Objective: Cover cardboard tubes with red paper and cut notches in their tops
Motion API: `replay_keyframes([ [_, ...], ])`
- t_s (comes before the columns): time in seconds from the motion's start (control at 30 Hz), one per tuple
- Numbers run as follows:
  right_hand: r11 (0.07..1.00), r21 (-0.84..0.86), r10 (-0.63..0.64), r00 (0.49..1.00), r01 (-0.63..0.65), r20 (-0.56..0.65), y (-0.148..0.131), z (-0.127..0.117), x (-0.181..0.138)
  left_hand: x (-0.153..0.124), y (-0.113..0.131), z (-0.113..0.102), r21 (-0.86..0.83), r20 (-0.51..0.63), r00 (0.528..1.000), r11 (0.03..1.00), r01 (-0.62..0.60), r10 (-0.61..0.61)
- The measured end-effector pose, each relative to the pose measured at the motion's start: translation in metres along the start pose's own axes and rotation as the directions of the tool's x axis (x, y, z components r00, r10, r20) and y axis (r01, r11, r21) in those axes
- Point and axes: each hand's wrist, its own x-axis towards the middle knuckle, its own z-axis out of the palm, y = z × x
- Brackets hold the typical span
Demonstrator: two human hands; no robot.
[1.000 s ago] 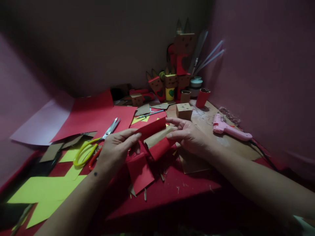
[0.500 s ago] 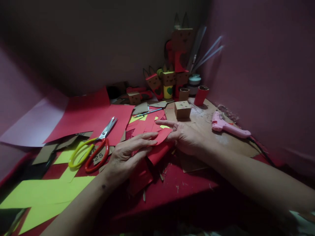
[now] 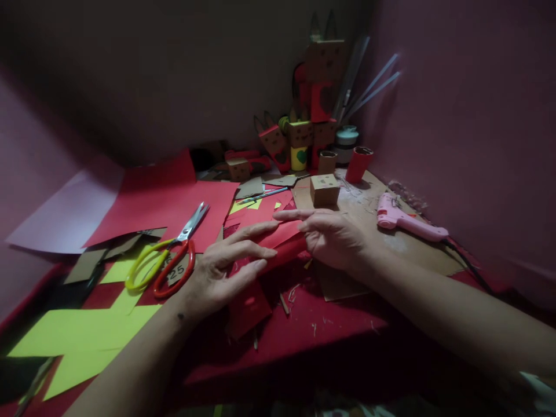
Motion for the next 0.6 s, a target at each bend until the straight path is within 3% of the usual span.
replay_keyframes([
  [0.13, 0.995, -0.101, -0.001, 0.998, -0.005, -0.059, 0.006, -0.003, 0.003, 0.003, 0.001, 0.001, -0.055, -0.012, 0.999, 0.998, 0.039, -0.040],
  [0.33, 0.996, -0.086, 0.021, 0.990, -0.033, -0.138, 0.005, -0.002, 0.003, 0.001, -0.004, 0.006, -0.317, -0.091, 0.979, 0.937, 0.148, -0.185],
  [0.43, 0.994, -0.109, -0.002, 0.989, -0.014, -0.146, 0.003, 0.000, 0.002, 0.002, -0.008, 0.007, -0.221, -0.101, 0.985, 0.968, 0.117, -0.142],
  [0.6, 0.984, -0.179, -0.026, 0.989, -0.001, -0.146, 0.004, -0.002, 0.001, 0.003, -0.017, 0.011, 0.101, -0.019, 0.996, 0.991, -0.088, 0.090],
])
